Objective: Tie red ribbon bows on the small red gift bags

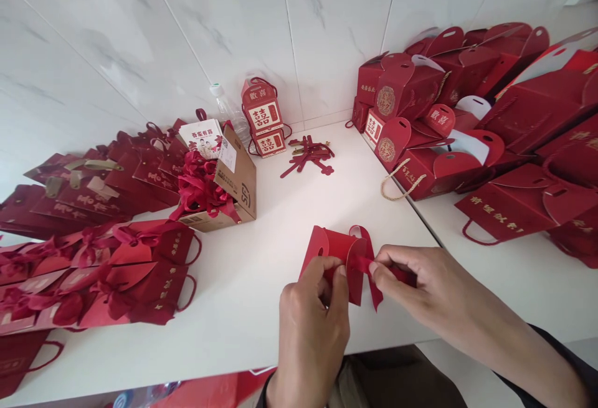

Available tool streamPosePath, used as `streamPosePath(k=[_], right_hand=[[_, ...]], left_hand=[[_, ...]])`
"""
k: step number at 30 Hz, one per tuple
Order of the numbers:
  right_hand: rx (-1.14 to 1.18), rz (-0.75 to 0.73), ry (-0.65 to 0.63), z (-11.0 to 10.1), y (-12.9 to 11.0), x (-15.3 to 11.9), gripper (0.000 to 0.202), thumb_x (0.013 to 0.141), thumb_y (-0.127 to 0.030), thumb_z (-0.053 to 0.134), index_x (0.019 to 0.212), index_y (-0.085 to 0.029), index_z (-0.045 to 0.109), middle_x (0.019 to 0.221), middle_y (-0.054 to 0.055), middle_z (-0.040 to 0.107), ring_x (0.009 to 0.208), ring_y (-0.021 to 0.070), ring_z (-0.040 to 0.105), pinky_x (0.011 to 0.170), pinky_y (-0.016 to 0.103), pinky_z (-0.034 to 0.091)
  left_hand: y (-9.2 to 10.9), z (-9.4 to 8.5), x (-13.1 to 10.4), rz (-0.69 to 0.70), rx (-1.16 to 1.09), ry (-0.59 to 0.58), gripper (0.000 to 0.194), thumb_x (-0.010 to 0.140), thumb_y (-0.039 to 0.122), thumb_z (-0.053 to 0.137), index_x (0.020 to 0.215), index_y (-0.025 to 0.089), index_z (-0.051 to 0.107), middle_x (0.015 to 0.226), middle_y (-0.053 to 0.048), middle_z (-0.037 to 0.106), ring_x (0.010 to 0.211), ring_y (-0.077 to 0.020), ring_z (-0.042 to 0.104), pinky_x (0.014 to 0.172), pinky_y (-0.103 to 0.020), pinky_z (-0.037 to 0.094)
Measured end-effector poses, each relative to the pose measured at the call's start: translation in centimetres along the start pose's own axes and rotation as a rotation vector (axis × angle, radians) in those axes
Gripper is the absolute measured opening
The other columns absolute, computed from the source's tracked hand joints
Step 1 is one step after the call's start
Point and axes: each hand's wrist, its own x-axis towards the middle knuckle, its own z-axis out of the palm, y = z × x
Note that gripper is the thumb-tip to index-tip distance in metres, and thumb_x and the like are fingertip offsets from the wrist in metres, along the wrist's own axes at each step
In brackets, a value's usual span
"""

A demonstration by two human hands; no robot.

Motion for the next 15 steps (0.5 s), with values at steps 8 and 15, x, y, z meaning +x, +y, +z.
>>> streamPosePath(k=[8,15], right_hand=[[-0.008,-0.029,-0.036,-0.01,0.28,0.09,0.038,0.099,-0.049,0.048,0.071,-0.023,0.056,0.055,-0.006,0.048,0.047,0.0108,0.034,0.045,0.025,0.026],[0.02,-0.028,-0.063,-0.36,0.21,-0.1,0.033,0.099,-0.046,0.048,0.081,-0.025,0.065,0.058,-0.006,0.053,0.048,0.0114,0.036,0.046,0.024,0.029]], left_hand=[[-0.44,-0.24,0.05,0.004,0.019,0.009,0.025,0.099,0.04,0.053,0.096,0.024,0.072,0.048,0.007,0.046,0.044,-0.0103,0.037,0.045,-0.022,0.027],[-0.79,-0.21,0.29,-0.019,-0.03,-0.046,0.029,0.098,0.043,0.056,0.112,0.027,0.075,0.05,0.006,0.05,0.046,-0.0117,0.043,0.047,-0.023,0.034]])
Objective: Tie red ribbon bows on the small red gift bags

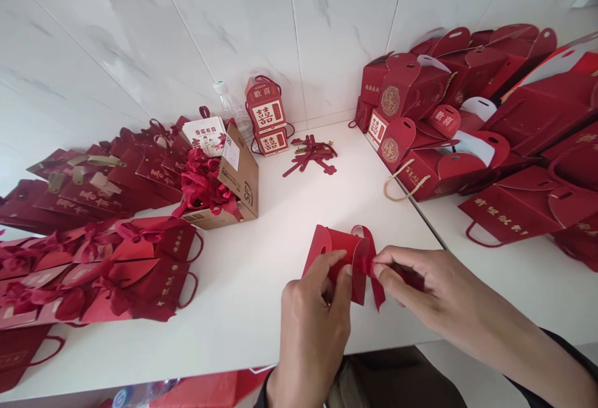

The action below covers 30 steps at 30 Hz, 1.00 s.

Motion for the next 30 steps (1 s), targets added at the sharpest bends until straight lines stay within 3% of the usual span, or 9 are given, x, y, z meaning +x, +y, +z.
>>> streamPosePath(k=[5,8,11,13,16,19,21,25,30], right_hand=[[0.005,0.008,0.003,-0.1,0.0,-0.1,0.034,0.099,-0.046,0.048,0.078,-0.024,0.063,0.058,-0.006,0.054,0.047,0.0105,0.036,0.044,0.024,0.028],[-0.001,0.001,-0.004,0.0,0.2,-0.1,0.036,0.1,-0.047,0.048,0.077,-0.025,0.065,0.057,-0.005,0.056,0.045,0.0106,0.037,0.043,0.024,0.029],[-0.007,-0.026,0.045,0.0,0.7,-0.1,0.034,0.102,-0.051,0.049,0.089,-0.027,0.069,0.066,-0.003,0.066,0.05,0.013,0.051,0.047,0.024,0.041],[-0.017,-0.099,0.19,0.1,0.8,0.0,0.032,0.101,-0.055,0.052,0.111,-0.03,0.07,0.096,0.002,0.075,0.076,0.0188,0.069,0.057,0.026,0.052],[-0.017,-0.266,0.328,0.5,0.1,0.5,0.034,0.102,-0.052,0.056,0.131,-0.036,0.063,0.135,0.004,0.064,0.124,0.025,0.062,0.082,0.032,0.06],[0.108,-0.332,0.148,0.9,-1.0,1.3,0.023,0.104,-0.047,0.054,0.116,-0.035,0.069,0.134,0.005,0.06,0.123,0.0234,0.062,0.083,0.032,0.063],[0.195,-0.315,0.06,1.2,-1.5,1.8,0.023,0.105,-0.044,0.053,0.104,-0.031,0.072,0.128,0.006,0.06,0.115,0.0225,0.066,0.078,0.031,0.064],[0.078,-0.296,0.151,1.7,-1.1,2.5,0.021,0.103,-0.037,0.053,0.098,-0.028,0.072,0.13,0.008,0.06,0.123,0.0267,0.061,0.093,0.043,0.061],[-0.143,-0.351,0.199,2.3,-1.0,3.2,0.02,0.099,-0.028,0.056,0.087,-0.023,0.071,0.127,0.012,0.064,0.126,0.031,0.059,0.104,0.053,0.053]], left_hand=[[0.1,0.3,0.1,0.027,-0.022,-0.02,0.028,0.099,0.04,0.054,0.116,0.029,0.074,0.049,0.007,0.048,0.045,-0.0115,0.042,0.047,-0.023,0.035],[0.0,0.3,0.2,0.065,-0.02,-0.03,0.023,0.1,0.036,0.053,0.103,0.03,0.076,0.052,0.007,0.05,0.047,-0.0106,0.041,0.048,-0.022,0.035],[0.1,0.0,0.2,0.096,-0.027,0.01,0.021,0.1,0.035,0.055,0.093,0.028,0.074,0.052,0.007,0.048,0.047,-0.0096,0.038,0.046,-0.021,0.031],[0.4,-0.3,0.0,0.128,-0.03,0.071,0.02,0.1,0.033,0.056,0.093,0.027,0.073,0.05,0.008,0.046,0.045,-0.0086,0.036,0.044,-0.02,0.03],[1.1,-0.8,-0.5,0.22,-0.017,0.2,0.015,0.1,0.029,0.059,0.094,0.026,0.073,0.05,0.009,0.046,0.045,-0.0069,0.038,0.045,-0.018,0.033],[1.3,-1.3,-0.6,0.349,0.024,0.279,0.011,0.1,0.024,0.061,0.096,0.027,0.071,0.053,0.01,0.05,0.045,-0.006,0.041,0.047,-0.016,0.037],[0.9,-1.6,-0.4,0.43,0.087,0.289,0.012,0.099,0.021,0.062,0.105,0.028,0.069,0.068,0.007,0.063,0.056,-0.0074,0.052,0.056,-0.017,0.045],[-0.7,-1.9,0.4,0.466,0.24,0.225,0.041,0.093,0.019,0.066,0.132,0.027,0.058,0.114,-0.005,0.068,0.099,-0.0173,0.064,0.084,-0.029,0.055],[-2.0,-1.7,0.7,0.383,0.109,0.253,0.023,0.1,0.021,0.059,0.122,0.029,0.061,0.1,-0.001,0.068,0.088,-0.0146,0.064,0.076,-0.026,0.053]])
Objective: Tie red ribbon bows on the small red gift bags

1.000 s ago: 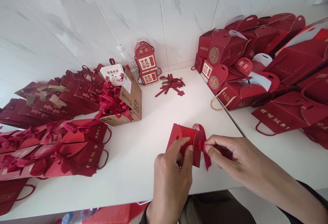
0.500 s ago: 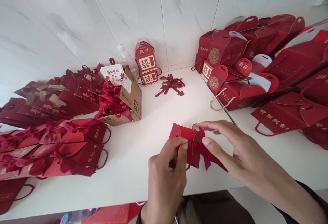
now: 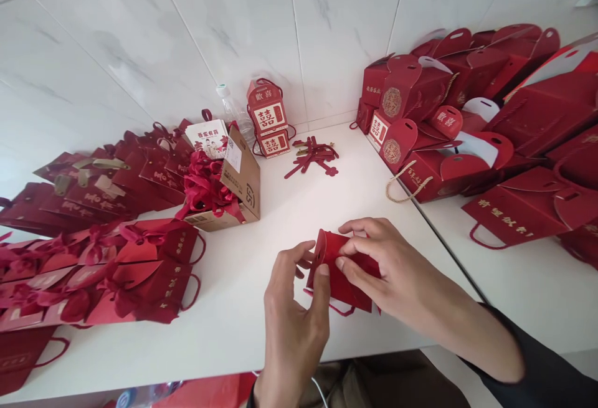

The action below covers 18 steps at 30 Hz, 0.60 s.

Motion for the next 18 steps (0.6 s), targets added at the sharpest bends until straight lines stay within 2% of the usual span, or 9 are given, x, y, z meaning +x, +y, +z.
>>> streamPosePath(k=[8,14,18], right_hand=[[-0.074,-0.043,-0.066,0.2,-1.0,1.2,0.02,0.095,-0.018,0.059,0.078,-0.022,0.067,0.113,0.01,0.069,0.115,0.0294,0.063,0.098,0.049,0.056],[-0.068,-0.046,-0.083,0.2,-1.4,1.4,0.018,0.095,-0.017,0.059,0.083,-0.022,0.071,0.116,0.01,0.069,0.117,0.0296,0.063,0.101,0.051,0.054],[-0.019,-0.043,-0.107,0.2,-1.6,1.4,0.018,0.097,-0.018,0.058,0.088,-0.022,0.073,0.118,0.009,0.069,0.12,0.028,0.062,0.102,0.048,0.053]], left_hand=[[0.2,0.0,-0.7,-0.2,-0.15,0.051,0.022,0.1,0.034,0.061,0.12,0.024,0.064,0.102,-0.005,0.07,0.092,-0.0175,0.066,0.078,-0.03,0.056],[1.1,0.3,-0.8,-0.274,-0.211,0.09,0.023,0.098,0.036,0.063,0.119,0.026,0.065,0.1,-0.002,0.069,0.091,-0.0167,0.064,0.082,-0.03,0.053],[1.7,0.2,-0.6,-0.293,-0.233,0.066,0.025,0.099,0.041,0.062,0.117,0.025,0.067,0.098,-0.003,0.07,0.088,-0.0171,0.064,0.08,-0.03,0.051]])
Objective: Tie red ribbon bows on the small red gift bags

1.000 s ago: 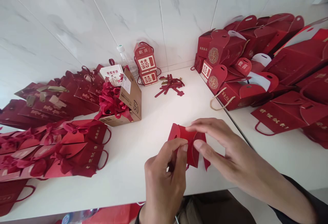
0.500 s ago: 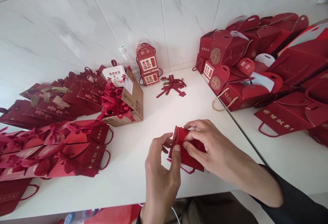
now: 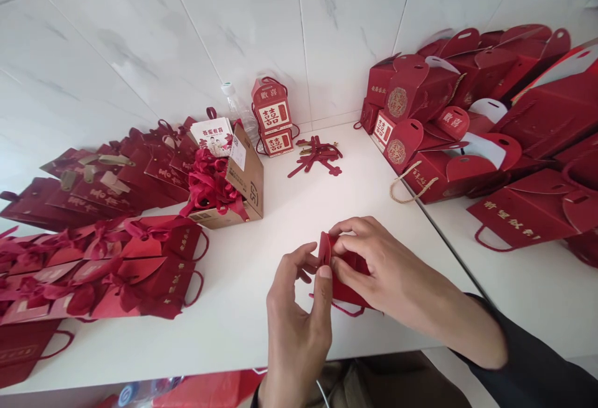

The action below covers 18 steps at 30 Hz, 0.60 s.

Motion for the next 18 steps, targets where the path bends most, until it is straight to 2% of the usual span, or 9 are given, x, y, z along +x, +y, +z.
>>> streamPosePath(k=[4,7,13,18], right_hand=[[0.018,-0.017,0.008,-0.06,0.14,-0.09,0.019,0.099,-0.016,0.056,0.099,-0.023,0.074,0.117,0.008,0.07,0.117,0.026,0.062,0.101,0.046,0.053],[0.039,-0.008,0.016,-0.18,0.3,-0.25,0.019,0.099,-0.018,0.055,0.098,-0.023,0.073,0.116,0.008,0.07,0.116,0.0259,0.063,0.101,0.046,0.053],[-0.013,0.029,0.031,-0.18,0.69,-0.6,0.022,0.1,-0.021,0.053,0.085,-0.024,0.069,0.115,0.009,0.069,0.118,0.0288,0.061,0.102,0.051,0.052],[-0.059,0.01,0.065,0.21,0.83,-0.49,0.021,0.097,-0.019,0.055,0.08,-0.023,0.067,0.113,0.011,0.07,0.116,0.0304,0.063,0.1,0.053,0.053]], left_hand=[[0.39,-0.19,0.39,-0.056,-0.022,-0.033,0.028,0.1,0.045,0.059,0.113,0.023,0.071,0.102,-0.005,0.072,0.088,-0.0182,0.065,0.077,-0.03,0.05],[0.37,-0.27,0.61,-0.052,-0.024,-0.051,0.026,0.1,0.042,0.058,0.114,0.023,0.071,0.103,-0.006,0.073,0.088,-0.0188,0.065,0.077,-0.031,0.051],[-0.01,-0.39,0.64,0.131,0.131,-0.06,0.025,0.096,0.034,0.065,0.119,0.027,0.068,0.097,-0.003,0.068,0.085,-0.0177,0.061,0.076,-0.03,0.05],[-0.01,-0.18,0.31,0.03,0.054,-0.011,0.023,0.099,0.037,0.06,0.117,0.026,0.068,0.095,-0.003,0.067,0.084,-0.0175,0.061,0.077,-0.032,0.051]])
